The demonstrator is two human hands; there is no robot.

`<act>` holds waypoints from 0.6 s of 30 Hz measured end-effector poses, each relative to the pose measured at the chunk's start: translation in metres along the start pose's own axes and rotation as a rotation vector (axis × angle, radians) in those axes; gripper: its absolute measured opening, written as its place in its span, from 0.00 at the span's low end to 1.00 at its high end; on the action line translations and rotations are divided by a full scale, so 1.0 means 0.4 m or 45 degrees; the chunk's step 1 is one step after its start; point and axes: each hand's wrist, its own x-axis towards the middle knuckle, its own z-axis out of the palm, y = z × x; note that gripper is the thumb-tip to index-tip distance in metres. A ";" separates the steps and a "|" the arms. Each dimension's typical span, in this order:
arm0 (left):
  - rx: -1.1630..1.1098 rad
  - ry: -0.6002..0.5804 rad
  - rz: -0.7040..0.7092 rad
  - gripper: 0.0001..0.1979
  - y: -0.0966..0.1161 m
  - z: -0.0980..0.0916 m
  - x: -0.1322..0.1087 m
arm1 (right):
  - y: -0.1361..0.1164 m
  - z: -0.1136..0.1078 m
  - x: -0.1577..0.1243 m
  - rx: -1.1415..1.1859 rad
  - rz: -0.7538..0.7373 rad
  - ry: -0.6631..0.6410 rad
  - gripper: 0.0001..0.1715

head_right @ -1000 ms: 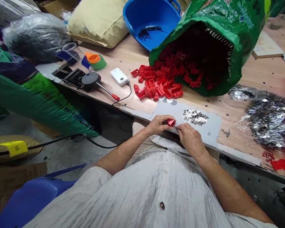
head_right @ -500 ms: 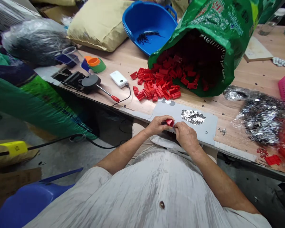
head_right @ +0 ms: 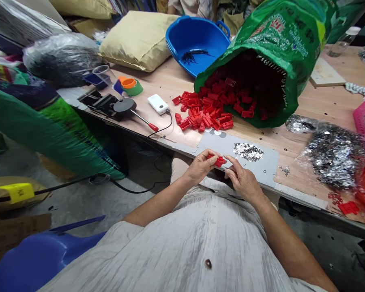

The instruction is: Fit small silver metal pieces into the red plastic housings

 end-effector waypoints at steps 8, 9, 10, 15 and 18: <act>-0.543 0.073 -0.302 0.13 -0.001 0.030 -0.029 | -0.012 0.003 0.005 -0.102 -0.092 0.059 0.26; -0.574 0.076 -0.315 0.12 -0.003 0.032 -0.031 | -0.013 0.003 0.005 -0.127 -0.106 0.082 0.25; -0.598 0.077 -0.322 0.11 -0.005 0.034 -0.032 | -0.014 0.004 0.005 -0.154 -0.120 0.117 0.24; -0.635 0.076 -0.344 0.10 -0.012 0.048 -0.036 | -0.012 0.014 0.010 -0.108 -0.122 0.276 0.21; -0.635 0.075 -0.356 0.10 -0.018 0.051 -0.038 | -0.003 0.018 0.012 0.031 -0.073 0.253 0.23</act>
